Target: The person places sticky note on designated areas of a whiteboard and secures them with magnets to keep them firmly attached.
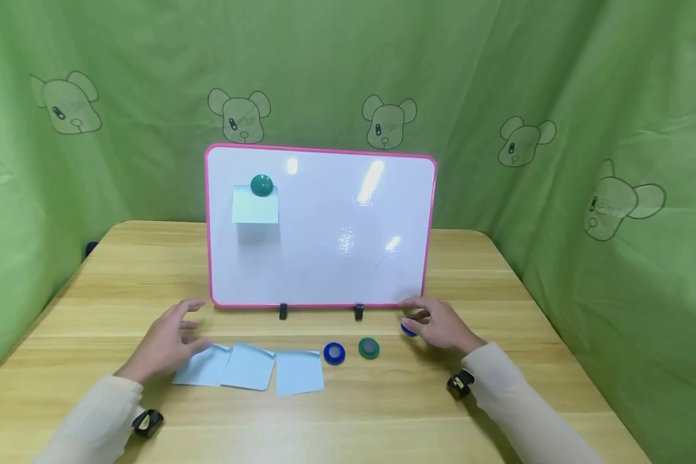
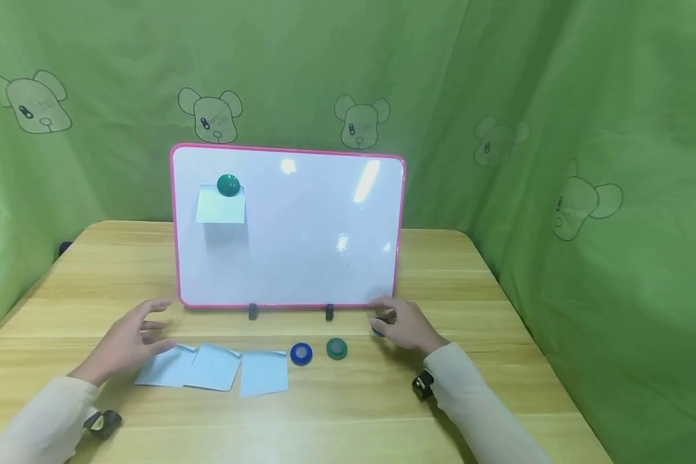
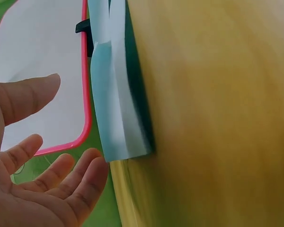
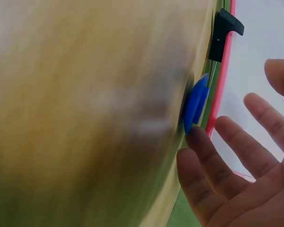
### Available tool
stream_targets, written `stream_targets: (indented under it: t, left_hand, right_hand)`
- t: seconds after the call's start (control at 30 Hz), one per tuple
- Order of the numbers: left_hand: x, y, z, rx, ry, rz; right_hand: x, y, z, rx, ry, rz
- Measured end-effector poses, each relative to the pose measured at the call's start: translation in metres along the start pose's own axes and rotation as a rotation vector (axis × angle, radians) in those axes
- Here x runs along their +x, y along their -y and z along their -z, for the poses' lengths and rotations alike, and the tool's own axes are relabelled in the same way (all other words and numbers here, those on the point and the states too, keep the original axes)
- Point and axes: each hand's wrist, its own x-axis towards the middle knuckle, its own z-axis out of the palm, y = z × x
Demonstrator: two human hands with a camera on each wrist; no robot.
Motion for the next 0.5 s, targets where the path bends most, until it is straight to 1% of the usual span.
stream_targets:
  t: [0.1,0.2,0.3,0.4,0.5]
  left_hand:
    - [-0.0006,0.001,0.001,0.024,-0.005,-0.005]
    - [-0.0011,0.0023,0.0016,0.072,0.003,-0.002]
    - [-0.0019,0.0024,0.0023,0.112,0.048,0.015]
    - [-0.0023,0.0027,0.0033,0.131,0.097,0.027]
    - [-0.0018,0.003,0.0038,0.14,0.117,0.026]
  right_hand:
    - [-0.0015,-0.0028,0.0004,0.0,0.001,0.003]
    - [-0.0022,-0.0051,0.0006,-0.009,0.001,0.004]
    - [-0.0029,-0.0061,0.0004,-0.022,0.014,-0.018]
    - [-0.0028,-0.0053,0.0001,-0.032,0.032,-0.044]
    - [-0.0027,-0.0045,0.0002,-0.034,0.044,-0.074]
